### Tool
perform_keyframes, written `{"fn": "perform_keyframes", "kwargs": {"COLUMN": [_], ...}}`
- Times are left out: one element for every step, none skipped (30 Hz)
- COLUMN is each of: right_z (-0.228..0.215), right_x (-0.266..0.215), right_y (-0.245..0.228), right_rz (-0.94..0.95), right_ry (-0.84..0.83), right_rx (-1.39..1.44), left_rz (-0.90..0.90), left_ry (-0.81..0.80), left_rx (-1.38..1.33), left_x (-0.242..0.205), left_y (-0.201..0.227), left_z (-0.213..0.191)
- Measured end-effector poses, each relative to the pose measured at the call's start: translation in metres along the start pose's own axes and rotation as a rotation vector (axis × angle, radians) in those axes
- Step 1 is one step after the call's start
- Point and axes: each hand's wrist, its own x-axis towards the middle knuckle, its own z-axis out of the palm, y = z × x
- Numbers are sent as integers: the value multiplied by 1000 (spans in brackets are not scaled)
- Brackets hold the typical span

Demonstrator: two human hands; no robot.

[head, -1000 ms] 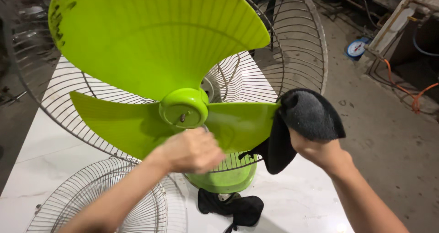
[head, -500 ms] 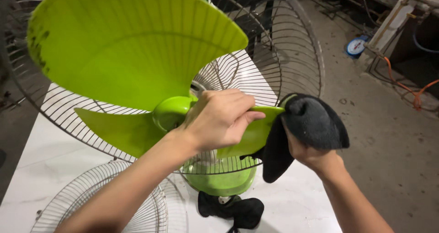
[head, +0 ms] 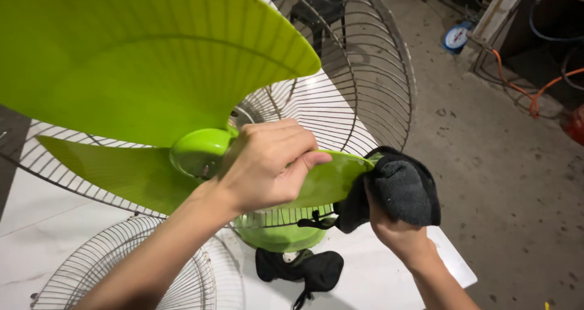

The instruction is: The person wipes the blades and central hub of a green pedestal fan using a dark cloth. They rotate the fan head to access each blade and continue wiping until the end of the clip.

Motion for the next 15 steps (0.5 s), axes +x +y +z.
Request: {"fn": "perform_keyframes", "kwargs": {"right_z": [0, -1, -1, -1, -1, -1, 0, 0, 0, 0, 0, -1, -1, -2, -1], "right_x": [0, 0, -1, -3, -6, -9, -12, -15, -18, -21, -23, -25, -26, -26, -26], "right_y": [-2, -3, -4, -6, -7, -9, -10, -11, -12, -13, -14, -15, -15, -15, -14], "right_rz": [-17, -34, -52, -36, -21, -5, 54, 114, 172, 187, 201, 214, 257, 299, 341], "right_ry": [-11, -22, -34, -34, -36, -38, -58, -78, -98, -98, -99, -100, -97, -94, -88], "right_rx": [-2, -4, -4, 10, 24, 39, 75, 110, 146, 186, 226, 265, 349, 432, 516], "left_rz": [-9, -18, -8, 2, 10, 5, 3, 2, 1, -1, -1, -6, -8, -10, -16], "left_ry": [-10, -21, -16, -12, -7, -8, -8, -8, 3, 14, 27, 22, 20, 17, 22], "left_rx": [-2, -4, -3, -1, 0, -4, -5, -5, -23, -41, -58, -54, -45, -37, -36], "left_x": [0, 0, 0, 0, 0, -1, 0, 0, 1, 1, 1, 1, 2, 2, 2], "left_y": [0, 0, 1, 1, 1, 1, 1, 1, 0, -1, -2, -2, -2, -2, -3], "left_z": [-1, -1, -1, -1, 0, -1, -1, -2, -4, -6, -7, -7, -7, -8, -8]}}
